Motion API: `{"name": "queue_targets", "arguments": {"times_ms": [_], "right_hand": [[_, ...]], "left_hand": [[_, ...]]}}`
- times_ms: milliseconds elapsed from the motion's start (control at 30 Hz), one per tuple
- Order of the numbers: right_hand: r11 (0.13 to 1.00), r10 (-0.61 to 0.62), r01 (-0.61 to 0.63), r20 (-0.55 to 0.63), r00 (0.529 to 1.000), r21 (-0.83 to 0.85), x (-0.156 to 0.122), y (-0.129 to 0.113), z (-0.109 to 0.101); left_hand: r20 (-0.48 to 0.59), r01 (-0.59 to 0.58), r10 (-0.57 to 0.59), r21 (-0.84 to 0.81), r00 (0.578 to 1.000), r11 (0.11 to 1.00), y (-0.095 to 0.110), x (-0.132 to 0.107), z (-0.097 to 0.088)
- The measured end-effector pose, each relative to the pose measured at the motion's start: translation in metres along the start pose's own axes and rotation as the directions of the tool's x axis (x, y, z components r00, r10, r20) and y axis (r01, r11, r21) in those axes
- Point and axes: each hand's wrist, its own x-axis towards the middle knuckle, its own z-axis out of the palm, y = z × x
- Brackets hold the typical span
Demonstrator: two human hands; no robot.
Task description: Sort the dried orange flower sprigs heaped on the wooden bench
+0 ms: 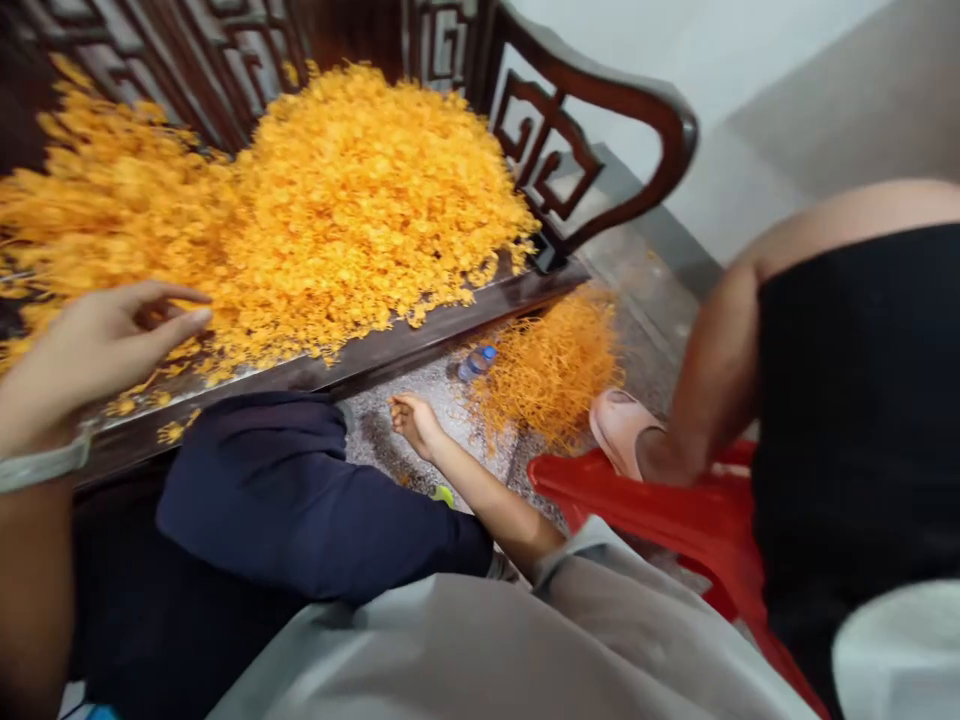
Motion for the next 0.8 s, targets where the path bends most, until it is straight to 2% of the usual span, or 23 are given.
{"name": "queue_targets", "arguments": {"times_ms": [100,167,200,267,367,467,500,567,667,733,800], "right_hand": [[0.979,-0.104,0.115,0.074,0.992,-0.169,-0.008,-0.012,0.015],[0.929,-0.172,0.217,0.171,0.97,-0.3,-0.011,-0.028,0.029],[0.877,-0.218,0.297,0.239,0.946,-0.378,-0.012,-0.037,0.039],[0.704,-0.314,0.498,0.406,0.858,-0.506,-0.011,-0.054,0.061],[0.382,-0.379,0.741,0.638,0.67,-0.552,-0.003,-0.071,0.102],[0.069,-0.276,0.87,0.829,0.487,-0.488,0.012,-0.071,0.15],[-0.017,-0.227,0.891,0.87,0.438,-0.453,0.019,-0.069,0.167],[-0.144,-0.186,0.905,0.909,0.372,-0.4,0.035,-0.065,0.205],[-0.316,-0.254,0.857,0.907,0.336,-0.406,0.069,-0.063,0.267],[-0.431,-0.303,0.775,0.883,0.358,-0.462,0.095,-0.063,0.306],[-0.515,-0.322,0.685,0.857,0.403,-0.515,0.12,-0.064,0.337]], "left_hand": [[-0.199,0.058,-0.013,0.218,0.98,0.974,-0.021,0.015,0.0],[-0.21,0.062,0.002,0.298,0.978,0.953,-0.038,0.024,0.003],[-0.192,0.055,0.007,0.313,0.981,0.948,-0.045,0.027,0.005],[-0.163,0.055,-0.009,0.282,0.987,0.958,-0.056,0.027,0.007],[-0.238,0.129,-0.095,0.13,0.966,0.983,-0.067,0.02,0.007],[-0.33,0.23,-0.213,0.012,0.919,0.973,-0.079,0.015,0.011],[-0.352,0.276,-0.261,-0.009,0.899,0.961,-0.085,0.016,0.014],[-0.359,0.364,-0.349,-0.026,0.865,0.931,-0.101,0.02,0.022],[-0.307,0.453,-0.443,-0.041,0.843,0.891,-0.126,0.028,0.035],[-0.266,0.474,-0.47,-0.055,0.842,0.879,-0.139,0.029,0.041],[-0.266,0.483,-0.482,-0.067,0.835,0.873,-0.147,0.028,0.044]]}}
